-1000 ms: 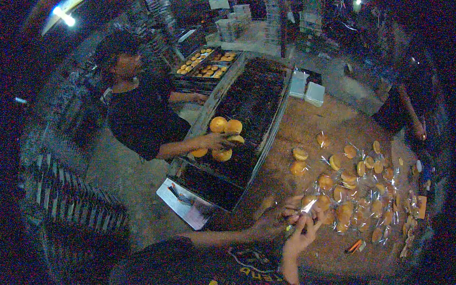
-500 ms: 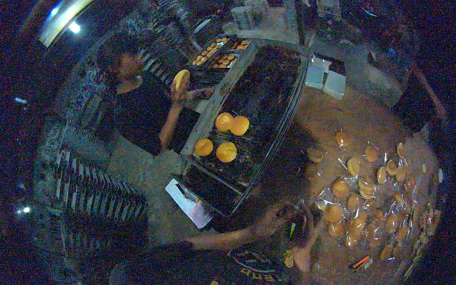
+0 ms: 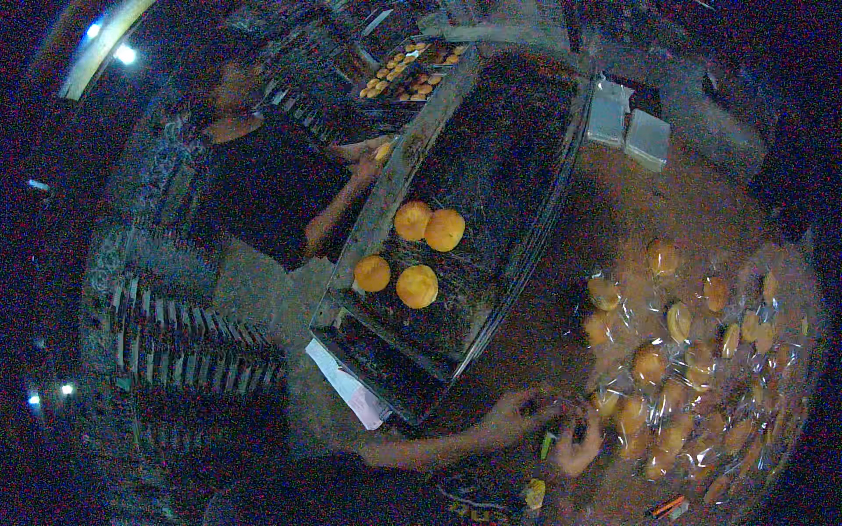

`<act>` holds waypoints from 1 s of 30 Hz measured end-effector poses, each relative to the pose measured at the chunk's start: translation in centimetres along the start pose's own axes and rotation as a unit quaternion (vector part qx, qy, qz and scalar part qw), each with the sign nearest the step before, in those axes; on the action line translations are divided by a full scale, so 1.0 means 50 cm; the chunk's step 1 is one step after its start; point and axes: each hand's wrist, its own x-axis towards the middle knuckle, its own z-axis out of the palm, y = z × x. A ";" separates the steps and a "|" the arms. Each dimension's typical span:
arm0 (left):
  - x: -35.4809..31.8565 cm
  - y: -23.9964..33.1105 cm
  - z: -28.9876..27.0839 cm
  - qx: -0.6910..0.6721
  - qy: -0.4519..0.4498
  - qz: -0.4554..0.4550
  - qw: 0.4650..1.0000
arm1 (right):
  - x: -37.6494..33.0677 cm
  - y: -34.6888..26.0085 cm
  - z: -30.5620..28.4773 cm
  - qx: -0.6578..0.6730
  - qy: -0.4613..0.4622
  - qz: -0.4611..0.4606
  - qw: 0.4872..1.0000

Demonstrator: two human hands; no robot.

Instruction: The person places round buns into clear plastic bags, seals them, and arranges them on a wooden table. Another person places buns onto a metal tray nearby. The camera wearer handles the buns and bags by hand throughout the clip.

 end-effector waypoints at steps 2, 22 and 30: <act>-0.010 0.016 -0.009 -0.071 0.017 0.005 0.997 | 0.000 -0.035 0.007 -0.078 -0.030 -0.051 0.995; -0.251 0.013 0.075 -0.031 -0.064 0.106 0.992 | -0.257 -0.244 -0.123 -0.219 -0.042 -0.105 0.969; -0.255 -0.104 0.089 -0.150 0.044 0.052 0.986 | -0.349 -0.017 -0.210 -0.050 0.016 0.049 0.997</act>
